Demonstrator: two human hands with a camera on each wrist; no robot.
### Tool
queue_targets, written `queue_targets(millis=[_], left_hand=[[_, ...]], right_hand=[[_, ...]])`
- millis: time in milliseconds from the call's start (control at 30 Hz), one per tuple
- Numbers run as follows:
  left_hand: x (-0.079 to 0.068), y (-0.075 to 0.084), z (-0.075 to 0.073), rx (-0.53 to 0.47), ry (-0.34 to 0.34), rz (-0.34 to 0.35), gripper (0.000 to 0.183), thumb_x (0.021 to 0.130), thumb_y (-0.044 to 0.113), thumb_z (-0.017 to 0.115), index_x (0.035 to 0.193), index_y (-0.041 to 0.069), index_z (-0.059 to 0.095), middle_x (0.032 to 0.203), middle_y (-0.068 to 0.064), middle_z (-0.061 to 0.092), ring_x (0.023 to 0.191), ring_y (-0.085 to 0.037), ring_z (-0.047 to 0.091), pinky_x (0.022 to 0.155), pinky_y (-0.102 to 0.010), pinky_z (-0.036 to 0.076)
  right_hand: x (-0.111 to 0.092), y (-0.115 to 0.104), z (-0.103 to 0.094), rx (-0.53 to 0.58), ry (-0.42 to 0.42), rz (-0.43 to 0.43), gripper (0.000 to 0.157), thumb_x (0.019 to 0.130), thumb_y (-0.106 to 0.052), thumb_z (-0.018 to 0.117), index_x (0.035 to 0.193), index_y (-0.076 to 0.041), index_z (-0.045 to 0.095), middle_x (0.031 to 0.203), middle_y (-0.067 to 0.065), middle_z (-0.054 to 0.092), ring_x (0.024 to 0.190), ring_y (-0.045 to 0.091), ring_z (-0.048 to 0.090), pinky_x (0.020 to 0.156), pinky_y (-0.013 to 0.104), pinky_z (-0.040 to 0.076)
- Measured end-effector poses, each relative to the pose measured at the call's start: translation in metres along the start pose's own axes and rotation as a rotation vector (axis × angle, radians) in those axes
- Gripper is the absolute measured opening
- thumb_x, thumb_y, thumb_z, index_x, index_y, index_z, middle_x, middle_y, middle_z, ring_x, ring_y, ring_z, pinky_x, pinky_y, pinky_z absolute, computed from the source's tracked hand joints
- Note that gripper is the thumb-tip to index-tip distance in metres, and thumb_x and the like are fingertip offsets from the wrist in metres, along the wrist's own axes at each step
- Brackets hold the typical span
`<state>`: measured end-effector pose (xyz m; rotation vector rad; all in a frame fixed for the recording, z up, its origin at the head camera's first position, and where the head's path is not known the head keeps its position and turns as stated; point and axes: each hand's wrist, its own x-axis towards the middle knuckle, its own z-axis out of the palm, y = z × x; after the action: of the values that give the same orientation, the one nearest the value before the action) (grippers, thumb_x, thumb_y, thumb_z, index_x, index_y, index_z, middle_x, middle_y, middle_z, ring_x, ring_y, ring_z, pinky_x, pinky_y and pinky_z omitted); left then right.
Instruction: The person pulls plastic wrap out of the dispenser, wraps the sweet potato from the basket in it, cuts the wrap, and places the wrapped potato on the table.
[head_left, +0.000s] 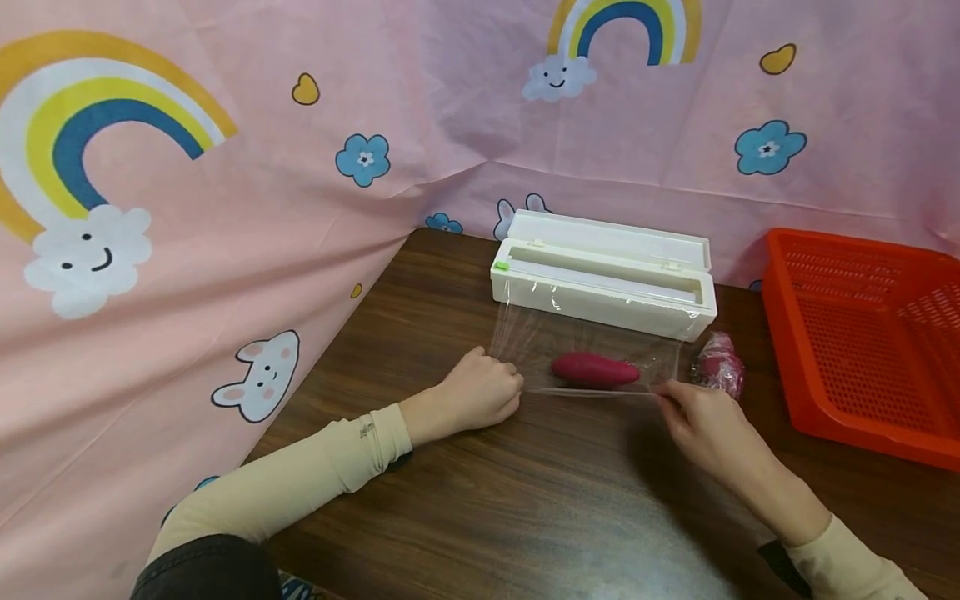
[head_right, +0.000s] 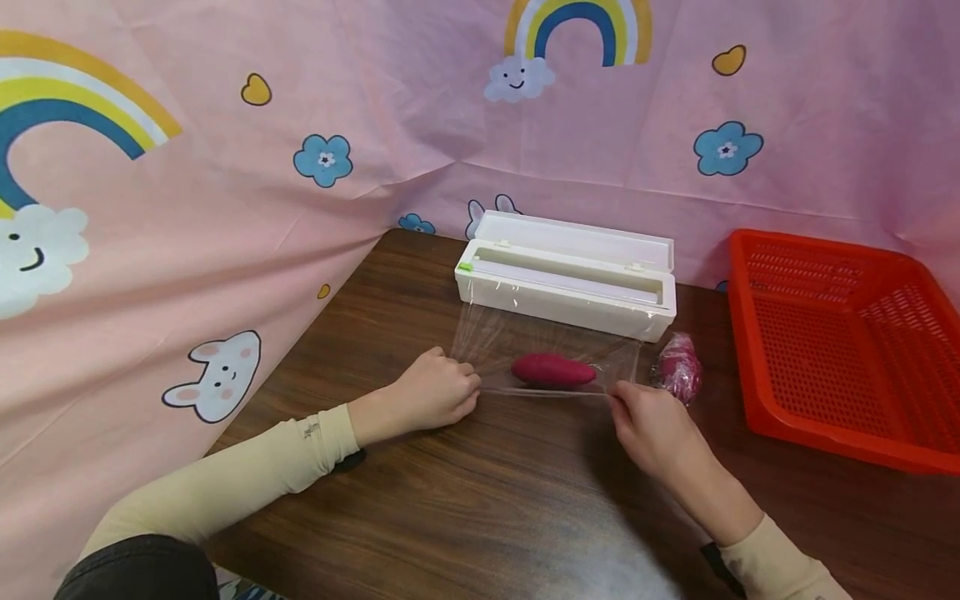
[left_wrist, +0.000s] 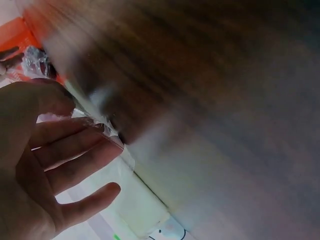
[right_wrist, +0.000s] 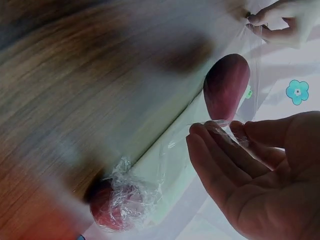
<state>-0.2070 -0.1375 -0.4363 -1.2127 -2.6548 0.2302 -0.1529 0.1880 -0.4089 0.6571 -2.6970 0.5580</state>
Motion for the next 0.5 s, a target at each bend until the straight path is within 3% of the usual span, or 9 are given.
queue_targets(millis=[133, 267, 500], left_hand=[[-0.002, -0.003, -0.001, 0.017, 0.019, -0.029, 0.014, 0.094, 0.025, 0.066, 0.092, 0.016, 0.076, 0.091, 0.001, 0.075, 0.076, -0.014, 0.071, 0.063, -0.033, 0.050], [-0.004, -0.008, -0.003, -0.005, 0.080, -0.040, 0.012, 0.092, 0.025, 0.070, 0.095, 0.017, 0.078, 0.101, 0.000, 0.075, 0.088, -0.016, 0.071, 0.069, -0.032, 0.052], [-0.004, -0.021, -0.007, -0.066, 0.170, -0.061, 0.008, 0.091, 0.022, 0.074, 0.090, 0.017, 0.079, 0.093, 0.002, 0.072, 0.087, -0.016, 0.063, 0.070, -0.031, 0.046]], right_hand=[[0.000, -0.001, -0.001, -0.028, -0.025, 0.033, 0.010, 0.087, -0.005, 0.073, 0.096, -0.005, 0.076, 0.084, 0.010, 0.076, 0.072, 0.030, 0.072, 0.063, 0.051, 0.056], [0.000, 0.001, -0.001, -0.080, -0.041, 0.037, 0.010, 0.085, -0.011, 0.076, 0.095, -0.009, 0.078, 0.084, 0.006, 0.076, 0.071, 0.032, 0.071, 0.057, 0.051, 0.053], [0.002, 0.008, -0.007, -0.083, 0.000, 0.024, 0.014, 0.081, -0.006, 0.078, 0.095, -0.010, 0.078, 0.085, 0.007, 0.076, 0.066, 0.027, 0.068, 0.051, 0.047, 0.051]])
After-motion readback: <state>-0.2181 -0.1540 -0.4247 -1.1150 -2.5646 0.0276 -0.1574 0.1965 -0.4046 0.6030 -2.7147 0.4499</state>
